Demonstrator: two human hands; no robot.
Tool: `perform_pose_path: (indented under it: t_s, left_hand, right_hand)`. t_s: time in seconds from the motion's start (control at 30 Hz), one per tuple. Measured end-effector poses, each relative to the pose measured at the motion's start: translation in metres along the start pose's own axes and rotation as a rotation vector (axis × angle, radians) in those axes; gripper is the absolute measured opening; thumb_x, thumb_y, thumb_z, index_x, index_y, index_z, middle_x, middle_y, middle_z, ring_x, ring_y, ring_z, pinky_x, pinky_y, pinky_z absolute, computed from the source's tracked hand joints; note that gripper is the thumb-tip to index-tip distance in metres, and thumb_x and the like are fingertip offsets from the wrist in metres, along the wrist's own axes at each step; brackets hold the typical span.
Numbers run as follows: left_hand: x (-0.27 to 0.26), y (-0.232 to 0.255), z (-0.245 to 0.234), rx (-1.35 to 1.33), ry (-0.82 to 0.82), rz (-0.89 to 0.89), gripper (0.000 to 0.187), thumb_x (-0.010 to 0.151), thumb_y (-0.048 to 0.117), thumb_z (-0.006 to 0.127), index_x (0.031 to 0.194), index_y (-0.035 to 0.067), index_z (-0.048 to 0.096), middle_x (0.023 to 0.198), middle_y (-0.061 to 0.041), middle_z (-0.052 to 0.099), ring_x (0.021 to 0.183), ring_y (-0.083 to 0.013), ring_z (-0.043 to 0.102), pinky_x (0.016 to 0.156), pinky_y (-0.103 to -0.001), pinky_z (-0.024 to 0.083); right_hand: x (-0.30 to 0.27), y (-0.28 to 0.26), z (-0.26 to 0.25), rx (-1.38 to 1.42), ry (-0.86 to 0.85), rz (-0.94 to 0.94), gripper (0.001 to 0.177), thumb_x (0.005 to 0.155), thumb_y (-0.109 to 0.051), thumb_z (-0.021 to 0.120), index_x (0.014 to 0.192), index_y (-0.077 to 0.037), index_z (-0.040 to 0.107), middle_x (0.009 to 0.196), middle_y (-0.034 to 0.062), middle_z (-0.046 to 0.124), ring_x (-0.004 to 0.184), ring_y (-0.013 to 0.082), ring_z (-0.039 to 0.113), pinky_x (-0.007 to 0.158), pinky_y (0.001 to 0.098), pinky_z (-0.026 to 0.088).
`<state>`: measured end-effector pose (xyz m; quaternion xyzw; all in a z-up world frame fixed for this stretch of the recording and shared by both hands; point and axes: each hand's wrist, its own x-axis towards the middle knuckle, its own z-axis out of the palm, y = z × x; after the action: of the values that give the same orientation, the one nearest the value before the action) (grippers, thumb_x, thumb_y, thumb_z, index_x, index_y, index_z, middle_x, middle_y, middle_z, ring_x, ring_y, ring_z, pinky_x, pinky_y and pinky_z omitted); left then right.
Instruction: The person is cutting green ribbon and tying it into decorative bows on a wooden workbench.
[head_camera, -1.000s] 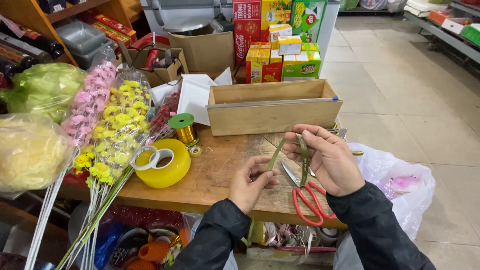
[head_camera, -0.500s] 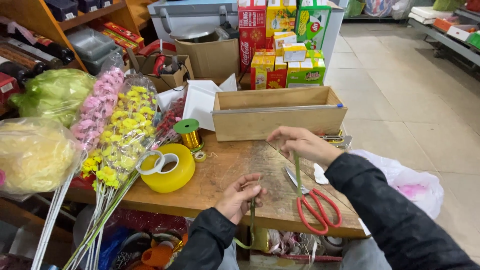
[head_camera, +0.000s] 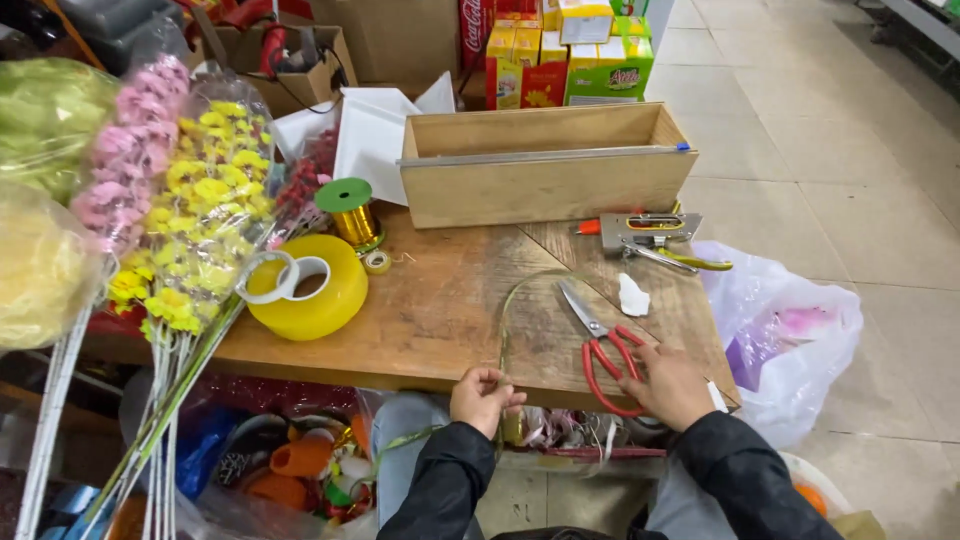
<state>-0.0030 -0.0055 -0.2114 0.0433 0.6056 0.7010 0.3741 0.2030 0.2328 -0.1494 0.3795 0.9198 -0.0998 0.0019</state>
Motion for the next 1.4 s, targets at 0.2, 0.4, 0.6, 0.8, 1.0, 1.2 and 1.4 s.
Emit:
perform_pose_path:
  t_s: [0.2, 0.4, 0.6, 0.8, 1.0, 1.2, 1.4]
  left_hand:
    - [-0.027, 0.002, -0.002, 0.103, 0.089, -0.015, 0.015, 0.097, 0.003, 0.07, 0.107, -0.001, 0.079, 0.104, -0.016, 0.078, 0.089, -0.0274, 0.08, 0.073, -0.035, 0.071]
    - [-0.029, 0.004, -0.012, 0.465, 0.089, 0.091, 0.03, 0.088, 0.006, 0.071, 0.111, 0.017, 0.086, 0.11, 0.001, 0.085, 0.089, -0.0138, 0.077, 0.085, -0.028, 0.064]
    - [-0.038, 0.012, -0.004, 0.626, 0.065, 0.165, 0.031, 0.089, 0.009, 0.073, 0.115, 0.022, 0.084, 0.12, 0.002, 0.081, 0.107, -0.0177, 0.075, 0.101, -0.032, 0.061]
    - [-0.044, 0.014, -0.008, 0.589, 0.056, 0.241, 0.032, 0.085, 0.007, 0.073, 0.111, 0.021, 0.086, 0.115, 0.004, 0.083, 0.101, -0.0151, 0.077, 0.095, -0.029, 0.062]
    - [-0.039, 0.003, -0.012, 0.752, 0.054, 0.37, 0.032, 0.085, 0.005, 0.067, 0.106, 0.02, 0.085, 0.111, 0.005, 0.082, 0.097, -0.0175, 0.077, 0.094, -0.031, 0.062]
    - [-0.03, -0.01, -0.018, 0.877, 0.062, 0.491, 0.037, 0.08, -0.002, 0.063, 0.101, 0.019, 0.085, 0.11, 0.003, 0.081, 0.099, -0.02, 0.076, 0.093, -0.033, 0.061]
    - [-0.029, 0.0, -0.02, 0.861, 0.059, 0.533, 0.04, 0.079, -0.001, 0.061, 0.105, 0.018, 0.085, 0.114, 0.002, 0.081, 0.106, -0.0212, 0.075, 0.098, -0.035, 0.059]
  right_hand:
    - [0.001, -0.049, -0.042, 0.079, -0.187, 0.101, 0.083, 0.08, -0.051, 0.085, 0.147, -0.017, 0.051, 0.112, 0.0118, 0.071, 0.096, 0.0324, 0.071, 0.086, 0.0447, 0.054]
    - [-0.037, -0.034, -0.012, 0.892, -0.414, 0.426, 0.033, 0.089, -0.032, 0.071, 0.106, -0.005, 0.067, 0.088, 0.0137, 0.073, 0.079, 0.0281, 0.072, 0.068, 0.0405, 0.059]
    - [-0.123, -0.06, 0.018, 1.787, -0.627, 0.469, 0.059, 0.088, -0.026, 0.066, 0.146, -0.016, 0.057, 0.075, 0.0121, 0.055, 0.041, 0.0154, 0.044, 0.029, 0.0268, 0.031]
    - [-0.12, -0.095, 0.013, 1.6, -0.801, 0.571, 0.067, 0.09, -0.07, 0.052, 0.122, -0.014, 0.067, 0.087, 0.0074, 0.057, 0.047, 0.0159, 0.045, 0.033, 0.0284, 0.033]
    - [-0.093, -0.115, 0.006, 1.569, -0.744, 0.453, 0.069, 0.09, -0.069, 0.052, 0.116, -0.007, 0.068, 0.08, 0.0136, 0.06, 0.045, 0.022, 0.046, 0.034, 0.0352, 0.038]
    - [-0.083, -0.125, 0.004, 1.559, -0.757, 0.435, 0.078, 0.087, -0.068, 0.054, 0.131, -0.006, 0.068, 0.079, 0.0141, 0.058, 0.049, 0.0224, 0.05, 0.034, 0.0339, 0.04]
    - [-0.073, -0.127, 0.002, 1.591, -0.784, 0.383, 0.071, 0.091, -0.067, 0.054, 0.126, -0.007, 0.067, 0.071, 0.0072, 0.055, 0.044, 0.017, 0.049, 0.031, 0.03, 0.037]
